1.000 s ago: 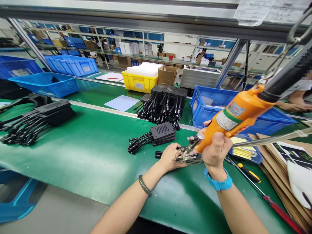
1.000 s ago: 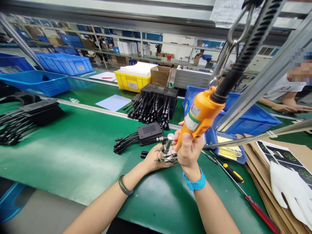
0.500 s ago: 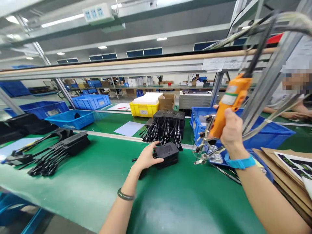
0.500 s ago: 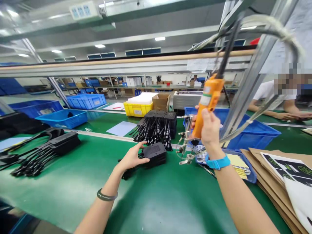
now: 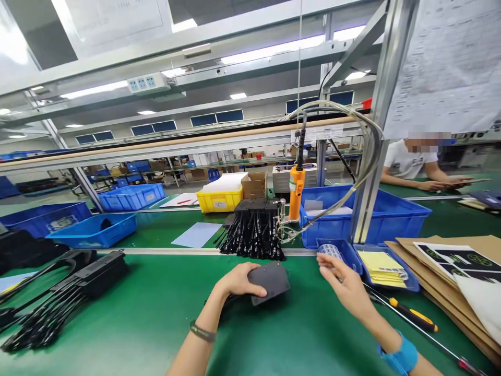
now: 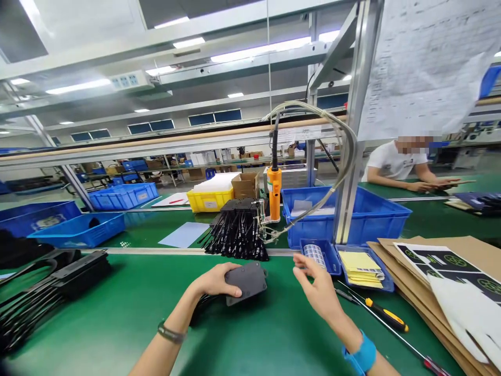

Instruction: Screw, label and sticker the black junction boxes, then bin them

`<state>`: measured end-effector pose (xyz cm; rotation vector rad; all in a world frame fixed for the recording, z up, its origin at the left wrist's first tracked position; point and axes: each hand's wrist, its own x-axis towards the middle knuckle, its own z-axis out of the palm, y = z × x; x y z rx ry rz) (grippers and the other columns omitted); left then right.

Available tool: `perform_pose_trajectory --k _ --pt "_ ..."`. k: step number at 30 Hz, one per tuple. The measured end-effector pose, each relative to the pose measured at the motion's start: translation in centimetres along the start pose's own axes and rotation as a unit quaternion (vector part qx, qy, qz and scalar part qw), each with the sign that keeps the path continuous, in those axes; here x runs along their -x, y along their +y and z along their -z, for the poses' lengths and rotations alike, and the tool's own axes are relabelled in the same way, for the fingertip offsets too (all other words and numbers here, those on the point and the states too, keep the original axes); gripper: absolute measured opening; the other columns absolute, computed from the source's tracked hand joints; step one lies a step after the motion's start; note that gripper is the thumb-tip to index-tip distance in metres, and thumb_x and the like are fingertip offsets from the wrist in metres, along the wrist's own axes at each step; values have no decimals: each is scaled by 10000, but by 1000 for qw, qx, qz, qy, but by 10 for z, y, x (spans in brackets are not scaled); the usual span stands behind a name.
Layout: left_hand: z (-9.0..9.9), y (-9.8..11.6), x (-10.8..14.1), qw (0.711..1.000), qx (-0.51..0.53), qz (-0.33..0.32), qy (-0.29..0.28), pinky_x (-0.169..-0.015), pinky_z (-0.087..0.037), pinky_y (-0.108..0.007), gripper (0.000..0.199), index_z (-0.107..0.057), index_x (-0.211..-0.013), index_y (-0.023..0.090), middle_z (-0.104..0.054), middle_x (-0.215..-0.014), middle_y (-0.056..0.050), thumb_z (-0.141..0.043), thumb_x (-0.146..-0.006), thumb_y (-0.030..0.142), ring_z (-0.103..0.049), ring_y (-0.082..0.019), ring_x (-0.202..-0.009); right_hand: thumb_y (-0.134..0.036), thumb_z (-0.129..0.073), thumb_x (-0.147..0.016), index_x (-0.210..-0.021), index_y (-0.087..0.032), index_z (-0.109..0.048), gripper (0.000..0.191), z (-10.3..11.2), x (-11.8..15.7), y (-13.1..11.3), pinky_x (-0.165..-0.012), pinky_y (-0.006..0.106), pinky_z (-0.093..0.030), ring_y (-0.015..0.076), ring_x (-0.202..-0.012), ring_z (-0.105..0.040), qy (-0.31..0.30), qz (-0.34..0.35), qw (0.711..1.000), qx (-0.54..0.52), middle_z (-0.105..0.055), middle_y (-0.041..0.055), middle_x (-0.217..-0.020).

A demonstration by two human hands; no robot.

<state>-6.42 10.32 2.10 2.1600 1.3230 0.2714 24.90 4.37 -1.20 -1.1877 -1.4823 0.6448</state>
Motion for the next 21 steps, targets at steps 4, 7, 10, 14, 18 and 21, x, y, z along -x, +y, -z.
perform_pose_trajectory --k 4,7,10,14,18,21 --pt "-37 29 32 995 -59 -18 80 -1119 -309 -480 1042 -463 -1408 157 -435 -1440 -180 -895 -473 312 -400 -373 -1320 -578 -580 -830 -1383 -184 -487 685 -25 22 18 -989 471 -481 291 -1219 -551 -150 -10 988 18 -540 171 -1366" --pt "-67 36 52 981 -134 -29 135 -1149 -251 -544 1077 -405 -1447 188 -421 -1455 -180 -881 -480 187 -367 -378 -1352 -665 -720 -649 -1529 -165 -239 1120 -52 24 26 -1141 511 -294 339 -1424 -294 -271 -10 962 23 -255 198 -1568" --pt "-84 23 66 969 -158 -39 184 -1141 -292 -543 1107 -256 -1509 236 -374 -1503 -157 -829 -565 162 -347 -347 -1385 -703 -780 -517 -1554 -130 -67 1383 -76 23 32 -1186 511 -135 349 -1466 -163 -325 3 946 0 -137 217 -1596" --pt "-82 2 76 968 -145 28 203 -1126 -270 -606 1151 -217 -1507 135 -325 -1517 -238 -852 -564 313 -268 -399 -1415 -713 -770 -527 -1552 -108 -54 1389 -96 28 33 -1184 494 -160 340 -1444 -235 -297 24 955 -17 -233 227 -1563" --pt "-76 5 77 974 -136 6 180 -1117 -188 -677 1022 -421 -1387 135 -542 -1344 -224 -870 -532 472 -486 -399 -1271 -691 -758 -579 -1547 -102 -119 1301 -92 43 26 -1181 520 -174 358 -1438 -239 -267 34 962 35 -278 236 -1540" --pt "-81 22 77 974 -127 -34 187 -1103 -182 -702 1000 -452 -1349 150 -585 -1284 -209 -868 -515 511 -537 -394 -1204 -715 -724 -609 -1546 -90 -112 1282 -72 61 21 -1182 544 -154 370 -1447 -206 -236 41 969 50 -250 246 -1548"
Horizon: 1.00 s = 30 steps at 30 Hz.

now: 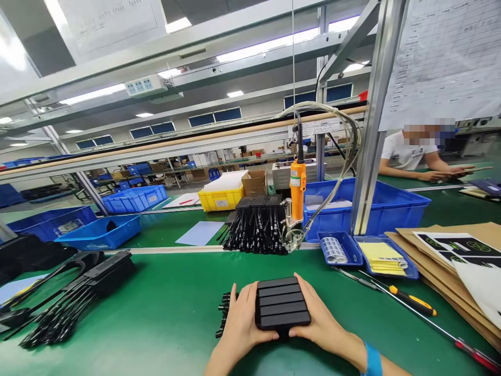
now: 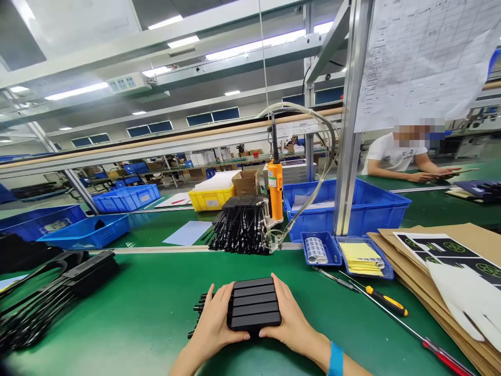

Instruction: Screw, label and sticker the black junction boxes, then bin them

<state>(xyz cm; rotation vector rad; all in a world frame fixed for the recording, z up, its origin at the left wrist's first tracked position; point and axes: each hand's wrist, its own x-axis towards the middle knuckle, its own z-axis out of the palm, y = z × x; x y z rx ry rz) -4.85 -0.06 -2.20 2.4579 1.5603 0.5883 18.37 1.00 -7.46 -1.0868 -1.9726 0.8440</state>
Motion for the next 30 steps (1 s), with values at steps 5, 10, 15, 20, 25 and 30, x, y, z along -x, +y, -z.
perform_pose_trajectory --k 5,10,15,20,25,30 --pt "-14 36 -1 999 12 -36 -11 -1103 -169 -712 974 -482 -1312 151 -588 -1276 -202 -872 -483 479 -532 -407 -1196 -736 -677 -651 -1551 -116 -104 1234 27 48 -2 -1175 555 -175 370 -1448 -211 31 -30 999 4 -236 231 -1559" --pt "-37 50 -4 997 21 -50 -59 -1086 -209 -716 1025 -405 -1417 160 -534 -1358 -224 -842 -561 517 -469 -434 -1276 -726 -708 -619 -1553 -135 -119 1252 40 70 6 -1168 545 -211 378 -1435 -248 44 -76 996 4 -273 218 -1548" --pt "-44 50 1 996 19 -65 -62 -1075 -166 -750 1425 100 -1533 164 -261 -1526 -283 -754 -555 752 -200 -478 -1405 -494 -827 -612 -1556 -137 -51 1273 42 73 6 -1186 510 -187 336 -1459 -199 20 -129 991 -4 -195 198 -1582" --pt "-40 71 0 995 63 -73 -34 -1072 -352 -632 1476 235 -1494 177 -72 -1570 -271 -732 -555 777 -163 -452 -1418 -285 -801 -643 -1555 -177 23 1235 44 74 3 -1187 535 -160 326 -1479 -116 -13 -157 987 10 -106 169 -1610" --pt "-54 89 -16 993 -27 -110 -32 -1038 -244 -771 1490 66 -1542 212 -224 -1545 -273 -769 -453 791 -174 -544 -1387 -157 -736 -645 -1547 -225 76 1215 37 75 5 -1187 525 -183 311 -1484 -99 -26 -178 984 5 -73 123 -1620" --pt "-71 84 -21 991 -55 -115 -36 -1069 -309 -679 1430 -37 -1550 177 -486 -1365 -251 -833 -472 679 -450 -493 -1253 -198 -698 -690 -1543 -157 91 1163 59 74 -4 -1193 482 -188 296 -1490 -19 -94 -193 977 12 11 127 -1624"
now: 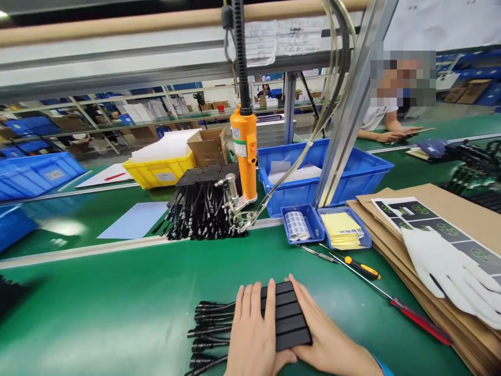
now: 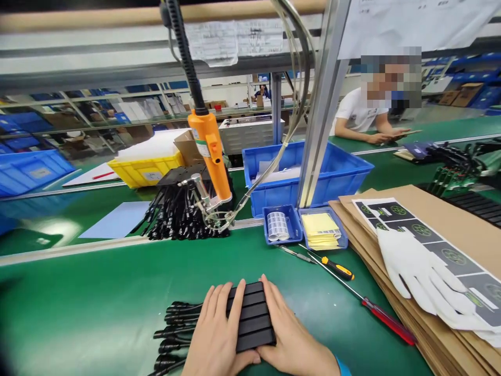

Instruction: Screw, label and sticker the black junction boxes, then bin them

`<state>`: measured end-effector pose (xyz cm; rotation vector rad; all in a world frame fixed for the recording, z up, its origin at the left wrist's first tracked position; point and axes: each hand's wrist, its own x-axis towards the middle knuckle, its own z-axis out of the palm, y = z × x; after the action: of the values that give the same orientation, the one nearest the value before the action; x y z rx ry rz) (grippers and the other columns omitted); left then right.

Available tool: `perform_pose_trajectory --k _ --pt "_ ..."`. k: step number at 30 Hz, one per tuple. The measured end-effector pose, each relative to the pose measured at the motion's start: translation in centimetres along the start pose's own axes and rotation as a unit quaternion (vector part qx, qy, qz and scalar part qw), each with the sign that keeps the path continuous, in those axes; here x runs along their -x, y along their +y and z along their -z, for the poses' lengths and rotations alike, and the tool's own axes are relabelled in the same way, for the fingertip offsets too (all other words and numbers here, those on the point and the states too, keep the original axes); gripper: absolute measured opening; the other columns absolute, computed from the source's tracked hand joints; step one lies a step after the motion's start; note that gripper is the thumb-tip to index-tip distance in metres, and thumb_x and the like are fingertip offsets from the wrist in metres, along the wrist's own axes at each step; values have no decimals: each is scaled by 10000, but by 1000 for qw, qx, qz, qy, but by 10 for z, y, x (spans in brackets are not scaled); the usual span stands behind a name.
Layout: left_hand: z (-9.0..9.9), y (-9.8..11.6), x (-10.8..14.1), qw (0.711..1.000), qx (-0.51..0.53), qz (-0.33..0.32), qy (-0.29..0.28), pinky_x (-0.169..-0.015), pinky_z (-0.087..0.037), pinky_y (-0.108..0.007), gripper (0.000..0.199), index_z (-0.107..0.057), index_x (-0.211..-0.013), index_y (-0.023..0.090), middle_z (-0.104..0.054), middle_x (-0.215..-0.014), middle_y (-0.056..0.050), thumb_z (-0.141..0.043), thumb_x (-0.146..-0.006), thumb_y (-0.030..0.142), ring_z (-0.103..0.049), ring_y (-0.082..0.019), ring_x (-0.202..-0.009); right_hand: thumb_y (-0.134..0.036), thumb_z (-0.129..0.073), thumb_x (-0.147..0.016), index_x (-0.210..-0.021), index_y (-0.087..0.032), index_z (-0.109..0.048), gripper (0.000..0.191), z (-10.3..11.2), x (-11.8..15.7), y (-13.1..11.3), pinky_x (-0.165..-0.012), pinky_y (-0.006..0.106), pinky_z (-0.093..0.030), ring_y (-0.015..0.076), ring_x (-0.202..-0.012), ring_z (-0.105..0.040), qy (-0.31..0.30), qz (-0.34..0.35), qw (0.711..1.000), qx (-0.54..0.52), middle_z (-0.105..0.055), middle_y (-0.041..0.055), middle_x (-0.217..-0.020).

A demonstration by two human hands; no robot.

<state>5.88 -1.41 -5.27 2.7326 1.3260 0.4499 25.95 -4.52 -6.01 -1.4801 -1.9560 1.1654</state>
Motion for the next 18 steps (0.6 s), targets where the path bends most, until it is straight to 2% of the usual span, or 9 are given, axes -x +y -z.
perform_pose_trajectory --k 2,3,5,6,8,9,12,16,18 --pt "-6 -3 2 1000 -15 8 7 -1033 -353 -661 1335 -79 -1550 199 -506 -1334 -225 -826 -530 629 -488 -481 -1198 -276 -736 -697 -1560 -164 -46 1110 26 8 -1 -1181 453 -249 305 -1483 -106 -26 -12 999 17 -79 122 -1622" --pt "-9 -5 3 999 -24 18 14 -1015 -366 -656 1279 -95 -1549 211 -507 -1326 -215 -812 -566 604 -492 -478 -1184 -316 -720 -734 -1547 -187 -182 984 40 14 1 -1161 442 -301 304 -1462 -211 -11 -24 999 38 -194 114 -1603" --pt "-14 -5 4 998 -43 43 32 -983 -378 -651 1185 -117 -1545 221 -516 -1290 -207 -774 -622 568 -499 -474 -1150 -356 -587 -862 -1382 -212 -496 548 69 25 13 -1086 442 -410 297 -1331 -454 87 -62 987 119 -483 110 -1444" --pt "-15 -4 5 996 -52 56 41 -969 -379 -652 1151 -119 -1543 220 -520 -1270 -208 -755 -644 554 -502 -471 -1132 -344 -501 -913 -1253 -202 -596 381 82 31 22 -1030 452 -456 298 -1228 -547 152 -88 969 176 -591 119 -1312" --pt "-16 0 4 994 -65 70 55 -948 -377 -656 1111 -111 -1541 215 -521 -1238 -211 -724 -672 536 -503 -464 -1105 -293 -428 -935 -1083 -159 -660 306 101 42 43 -910 479 -512 321 -1039 -633 254 -139 909 299 -676 148 -1093" --pt "-16 3 3 993 -70 74 58 -946 -373 -656 1101 -104 -1541 210 -517 -1232 -211 -714 -681 529 -498 -460 -1103 -265 -431 -925 -1059 -139 -663 296 107 46 54 -864 488 -522 332 -977 -644 278 -155 880 353 -685 158 -1038" --pt "-11 10 1 992 -82 84 55 -967 -368 -637 1083 -105 -1538 200 -499 -1244 -202 -715 -692 492 -475 -446 -1133 -248 -470 -900 -1017 -118 -663 261 111 62 77 -772 473 -532 334 -872 -649 289 -156 825 460 -688 165 -945" --pt "-2 18 -3 989 -84 107 49 -981 -388 -602 1093 -222 -1512 170 -491 -1257 -205 -799 -625 444 -464 -437 -1161 -246 -453 -879 -831 -147 -653 228 95 95 91 -635 460 -516 331 -717 -633 285 -157 775 542 -638 156 -779" --pt "2 23 -5 989 -85 116 44 -984 -394 -597 1088 -297 -1484 138 -498 -1257 -218 -835 -586 436 -466 -441 -1163 -208 -387 -882 -821 -155 -646 271 86 114 98 -593 464 -504 326 -658 -622 297 -155 768 546 -613 149 -741"
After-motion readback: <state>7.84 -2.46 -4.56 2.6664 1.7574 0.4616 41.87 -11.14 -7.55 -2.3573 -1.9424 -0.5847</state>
